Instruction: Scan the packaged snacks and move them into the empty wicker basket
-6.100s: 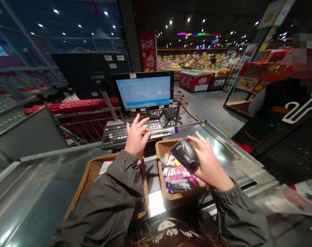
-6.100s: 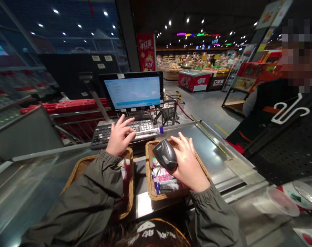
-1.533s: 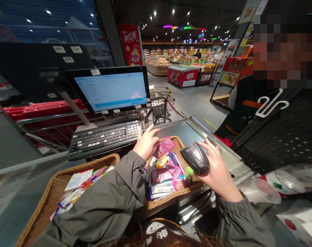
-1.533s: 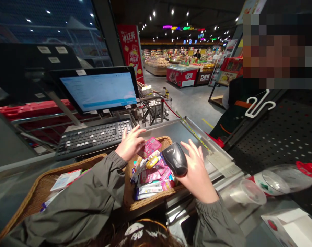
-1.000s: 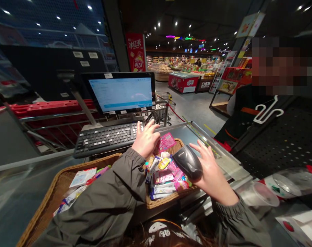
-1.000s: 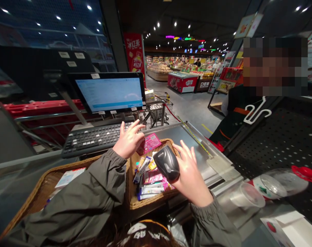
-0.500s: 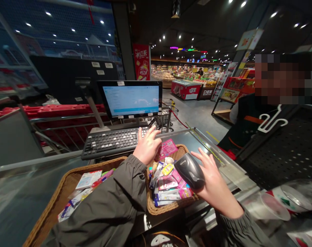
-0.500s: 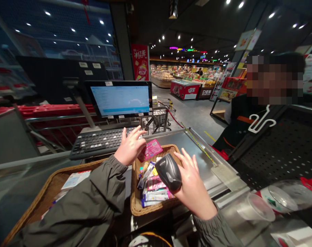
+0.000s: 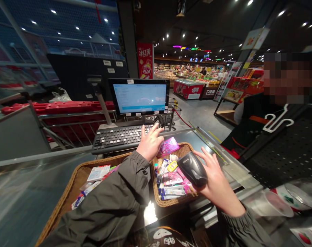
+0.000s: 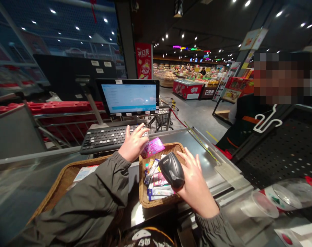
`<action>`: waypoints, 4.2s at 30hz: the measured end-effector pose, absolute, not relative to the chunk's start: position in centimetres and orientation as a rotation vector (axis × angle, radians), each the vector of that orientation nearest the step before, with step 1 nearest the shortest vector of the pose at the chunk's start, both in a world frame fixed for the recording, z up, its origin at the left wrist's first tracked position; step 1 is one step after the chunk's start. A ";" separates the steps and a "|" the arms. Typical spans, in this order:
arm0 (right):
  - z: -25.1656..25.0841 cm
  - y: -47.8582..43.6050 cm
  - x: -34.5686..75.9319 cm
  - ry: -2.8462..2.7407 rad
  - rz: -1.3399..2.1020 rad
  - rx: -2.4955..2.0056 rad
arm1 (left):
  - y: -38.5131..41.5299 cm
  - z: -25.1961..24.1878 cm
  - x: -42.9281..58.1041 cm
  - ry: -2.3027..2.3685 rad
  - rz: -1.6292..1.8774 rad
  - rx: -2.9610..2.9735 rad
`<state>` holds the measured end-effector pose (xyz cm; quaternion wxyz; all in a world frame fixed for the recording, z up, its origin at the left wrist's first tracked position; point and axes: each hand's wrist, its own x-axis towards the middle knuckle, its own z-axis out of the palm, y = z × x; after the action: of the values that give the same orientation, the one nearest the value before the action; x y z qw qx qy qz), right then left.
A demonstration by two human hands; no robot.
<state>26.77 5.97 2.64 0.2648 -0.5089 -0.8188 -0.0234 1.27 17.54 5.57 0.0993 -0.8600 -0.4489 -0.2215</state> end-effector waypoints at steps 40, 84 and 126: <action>3.4 5.0 13.0 -2.362 -0.042 -1.138 | 6.5 -8.1 -14.8 -1.879 0.031 -2.762; 0.2 9.9 33.4 -1.977 0.029 -1.523 | 19.7 -14.8 10.9 -1.162 0.475 -3.001; 3.2 4.9 21.8 -2.223 -0.082 -1.340 | 14.3 5.1 -1.7 -1.272 -0.442 -2.319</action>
<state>21.77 4.91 3.25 0.2689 -0.4969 -0.8245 -0.0305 -1.69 14.33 5.08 0.2279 -0.8421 -0.4618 -0.1604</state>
